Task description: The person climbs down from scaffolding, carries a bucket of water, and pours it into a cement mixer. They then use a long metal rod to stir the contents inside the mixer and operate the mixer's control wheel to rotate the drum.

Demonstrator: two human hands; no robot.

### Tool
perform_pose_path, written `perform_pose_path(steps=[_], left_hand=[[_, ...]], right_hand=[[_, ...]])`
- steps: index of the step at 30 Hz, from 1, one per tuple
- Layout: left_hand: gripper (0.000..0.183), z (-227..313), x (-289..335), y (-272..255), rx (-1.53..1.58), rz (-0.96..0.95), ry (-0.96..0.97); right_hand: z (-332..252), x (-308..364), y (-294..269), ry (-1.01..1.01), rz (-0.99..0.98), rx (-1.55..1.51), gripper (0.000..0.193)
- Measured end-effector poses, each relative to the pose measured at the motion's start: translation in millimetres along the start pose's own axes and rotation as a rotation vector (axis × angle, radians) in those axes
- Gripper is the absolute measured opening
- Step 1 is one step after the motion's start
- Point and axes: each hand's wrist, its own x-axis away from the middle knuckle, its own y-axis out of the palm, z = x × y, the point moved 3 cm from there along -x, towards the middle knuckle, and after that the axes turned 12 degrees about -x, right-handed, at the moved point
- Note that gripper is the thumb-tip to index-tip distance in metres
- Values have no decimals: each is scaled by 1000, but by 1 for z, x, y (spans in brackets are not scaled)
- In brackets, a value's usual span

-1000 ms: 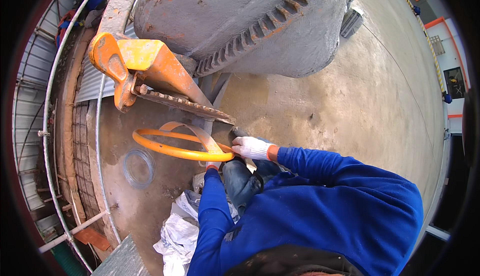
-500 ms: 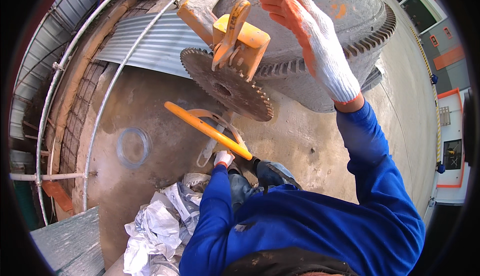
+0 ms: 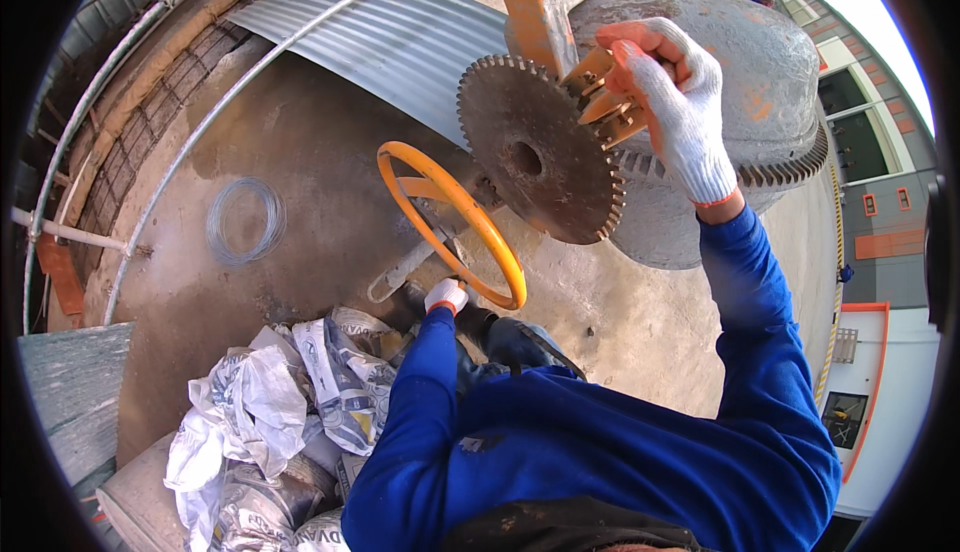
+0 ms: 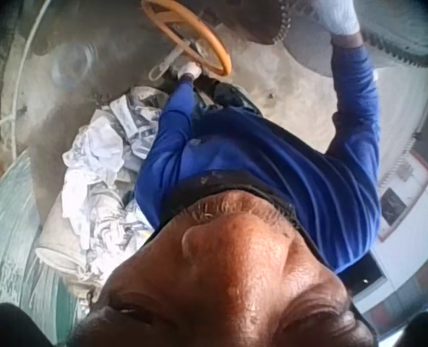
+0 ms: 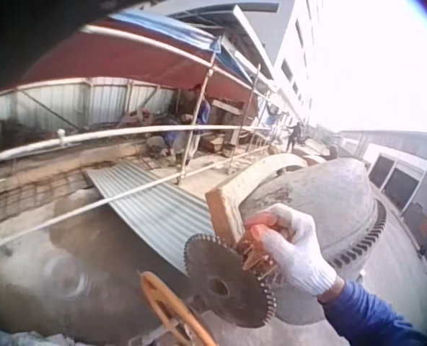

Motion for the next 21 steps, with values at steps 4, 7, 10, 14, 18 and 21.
perform_pose_path(steps=[4, 7, 10, 14, 18, 21], left_hand=[[45, -2, -2, 1, 32, 4, -48], [46, -4, 3, -3, 50, -17, -36], [46, 2, 17, -10, 37, -51, -40], [45, 0, 12, -10, 85, -23, -32], [41, 0, 13, -13, 91, -24, -30], [41, -1, 19, -19, 111, -38, -56]], right_hand=[[20, -12, -6, -22, 149, -344, 29], [24, -18, 0, -54, 205, -242, 26], [41, -29, -23, 51, 238, -451, 29], [41, -33, -29, 95, 279, -541, 33], [0, -5, 10, -219, -43, 189, 25], [-1, -4, 8, -209, 12, 227, 28]])
